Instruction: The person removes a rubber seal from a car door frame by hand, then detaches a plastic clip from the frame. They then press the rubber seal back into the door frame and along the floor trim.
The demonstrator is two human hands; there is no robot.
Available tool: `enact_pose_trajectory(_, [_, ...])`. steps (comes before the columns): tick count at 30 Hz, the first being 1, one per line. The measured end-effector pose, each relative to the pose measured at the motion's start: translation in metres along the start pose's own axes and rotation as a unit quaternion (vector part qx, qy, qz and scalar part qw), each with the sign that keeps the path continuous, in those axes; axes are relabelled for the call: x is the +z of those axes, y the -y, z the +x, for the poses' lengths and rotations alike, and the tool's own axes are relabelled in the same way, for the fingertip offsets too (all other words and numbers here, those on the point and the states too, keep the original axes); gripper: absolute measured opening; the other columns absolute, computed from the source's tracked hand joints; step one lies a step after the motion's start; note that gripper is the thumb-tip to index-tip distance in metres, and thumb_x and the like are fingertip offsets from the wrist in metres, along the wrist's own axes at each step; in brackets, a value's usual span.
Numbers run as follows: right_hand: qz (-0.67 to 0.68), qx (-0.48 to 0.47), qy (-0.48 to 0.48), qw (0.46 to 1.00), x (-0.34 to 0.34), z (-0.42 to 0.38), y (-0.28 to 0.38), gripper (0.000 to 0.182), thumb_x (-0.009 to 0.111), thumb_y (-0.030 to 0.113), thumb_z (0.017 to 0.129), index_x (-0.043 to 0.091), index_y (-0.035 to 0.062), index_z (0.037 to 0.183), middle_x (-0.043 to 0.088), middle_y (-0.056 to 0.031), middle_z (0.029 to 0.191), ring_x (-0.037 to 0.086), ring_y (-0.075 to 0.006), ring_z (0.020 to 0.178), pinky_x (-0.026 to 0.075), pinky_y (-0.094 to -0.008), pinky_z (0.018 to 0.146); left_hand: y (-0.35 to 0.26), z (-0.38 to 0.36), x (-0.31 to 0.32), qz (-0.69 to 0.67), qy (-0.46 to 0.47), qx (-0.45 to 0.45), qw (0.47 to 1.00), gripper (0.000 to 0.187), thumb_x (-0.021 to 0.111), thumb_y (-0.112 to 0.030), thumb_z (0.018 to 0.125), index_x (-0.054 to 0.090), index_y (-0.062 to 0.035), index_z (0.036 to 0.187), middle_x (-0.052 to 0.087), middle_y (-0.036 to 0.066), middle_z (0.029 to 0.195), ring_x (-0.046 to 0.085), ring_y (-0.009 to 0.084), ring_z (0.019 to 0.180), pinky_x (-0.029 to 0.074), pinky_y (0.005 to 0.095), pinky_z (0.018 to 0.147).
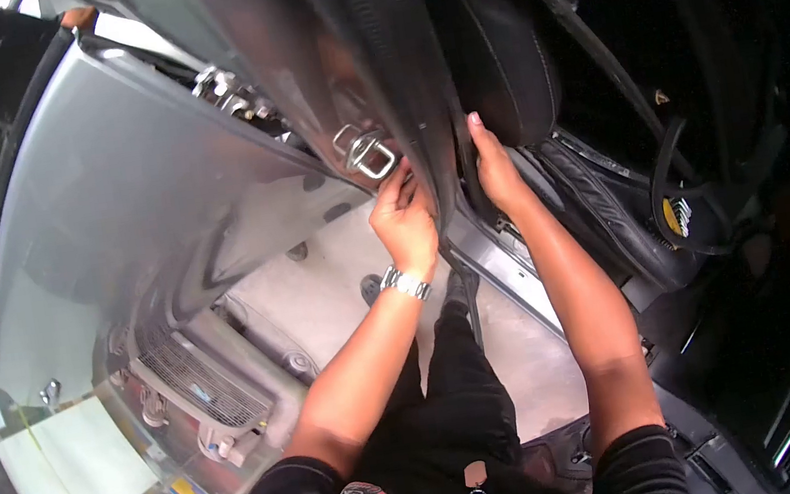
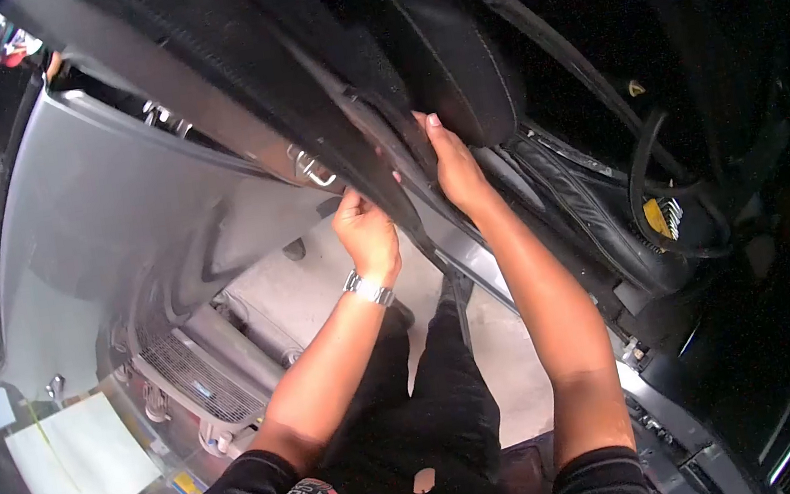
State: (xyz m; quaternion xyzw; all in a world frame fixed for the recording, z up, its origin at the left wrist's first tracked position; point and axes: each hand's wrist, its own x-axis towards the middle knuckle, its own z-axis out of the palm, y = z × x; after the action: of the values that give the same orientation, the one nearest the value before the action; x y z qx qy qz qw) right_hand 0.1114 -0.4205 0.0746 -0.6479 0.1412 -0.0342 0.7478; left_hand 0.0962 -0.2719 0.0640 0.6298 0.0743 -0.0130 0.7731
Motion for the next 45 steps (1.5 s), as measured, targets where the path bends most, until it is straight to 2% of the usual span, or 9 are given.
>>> enact_pose_trajectory(4, [0.238,0.040,0.055,0.969,-0.014,0.002,-0.042,0.058,0.042,0.043,0.111,0.055,-0.0042,0.142,0.058,-0.0109,0.146,0.050,-0.0207,0.137,0.030,-0.0338,0.120,-0.016,-0.004,0.004,0.032,-0.012,-0.006,0.999,0.032,0.065,0.010,0.093,0.066,0.0072,0.125,0.072,0.009,0.113,0.068,0.0132,0.099,0.054,0.0245,0.081])
enact_pose_trajectory(8, [0.165,0.100,0.030,0.981,-0.026,-0.001,-0.054,0.052,0.035,0.027,0.109,0.057,-0.0067,0.142,0.058,-0.0159,0.147,0.051,-0.0221,0.138,0.030,-0.0344,0.121,-0.021,-0.005,0.009,0.045,-0.015,0.025,0.999,0.027,0.072,0.006,0.092,0.070,0.0042,0.119,0.074,0.004,0.104,0.066,0.0101,0.093,0.053,0.0234,0.079])
enact_pose_trajectory(9, [0.175,0.089,0.037,0.980,-0.031,0.002,-0.058,0.052,0.035,0.028,0.109,0.057,-0.0064,0.142,0.058,-0.0162,0.147,0.051,-0.0230,0.139,0.030,-0.0350,0.121,-0.022,-0.005,0.008,0.061,-0.018,-0.006,0.998,0.043,0.082,0.001,0.085,0.067,0.0065,0.125,0.069,0.012,0.128,0.062,0.0127,0.107,0.049,0.0273,0.095])
enact_pose_trajectory(18, [-0.068,-0.030,0.019,0.997,-0.019,-0.006,-0.053,0.064,0.023,0.045,0.113,0.061,-0.0001,0.139,0.060,-0.0234,0.143,0.051,-0.0344,0.139,0.034,-0.0379,0.117,-0.003,0.004,-0.003,0.068,-0.007,0.037,0.997,0.050,0.078,0.003,0.087,0.059,0.0124,0.133,0.067,0.014,0.122,0.066,0.0151,0.098,0.056,0.0269,0.086])
enact_pose_trajectory(22, [-0.019,-0.217,0.005,0.976,-0.011,-0.023,-0.023,0.061,0.059,0.039,0.101,0.049,0.0021,0.149,0.053,-0.0207,0.150,0.048,-0.0357,0.142,0.034,-0.0423,0.118,-0.001,0.006,-0.011,0.121,-0.005,0.056,0.991,0.046,0.080,-0.001,0.087,0.062,0.0150,0.126,0.069,0.017,0.116,0.066,0.0159,0.096,0.056,0.0270,0.083])
enact_pose_trajectory(28, [-0.082,-0.272,-0.054,0.957,0.007,-0.024,0.008,0.071,0.079,0.008,0.082,0.050,0.0034,0.148,0.056,-0.0207,0.145,0.056,-0.0352,0.135,0.043,-0.0401,0.111,-0.014,0.000,-0.003,0.158,0.010,0.076,0.984,0.020,0.076,0.005,0.087,0.070,0.0119,0.105,0.070,0.025,0.122,0.068,0.0214,0.105,0.057,0.0325,0.086])
enact_pose_trajectory(34, [-0.135,-0.271,-0.094,0.948,0.016,-0.022,0.005,0.073,0.082,0.015,0.082,0.051,0.0027,0.147,0.062,-0.0246,0.137,0.061,-0.0431,0.125,0.050,-0.0444,0.104,-0.019,0.002,0.002,0.188,0.020,0.081,0.979,0.031,0.076,0.003,0.088,0.067,0.0124,0.116,0.065,0.021,0.133,0.066,0.0244,0.116,0.054,0.0344,0.092])
enact_pose_trajectory(39, [-0.154,-0.200,-0.052,0.966,0.010,-0.030,0.027,0.072,0.080,0.017,0.086,0.048,0.0060,0.149,0.061,-0.0244,0.137,0.060,-0.0436,0.126,0.049,-0.0450,0.105,-0.026,-0.004,0.006,0.160,-0.016,0.027,0.987,0.033,0.075,-0.002,0.091,0.069,0.0093,0.121,0.069,0.012,0.128,0.067,0.0155,0.095,0.054,0.0297,0.084])
enact_pose_trajectory(45, [-0.136,-0.112,-0.039,0.984,-0.006,-0.059,0.023,0.052,0.068,0.013,0.098,0.053,0.0042,0.147,0.061,-0.0180,0.143,0.060,-0.0274,0.132,0.046,-0.0399,0.110,-0.011,-0.004,0.000,0.105,-0.042,0.005,0.994,0.028,0.060,0.011,0.088,0.071,0.0052,0.112,0.075,0.009,0.103,0.069,0.0136,0.098,0.054,0.0271,0.084])
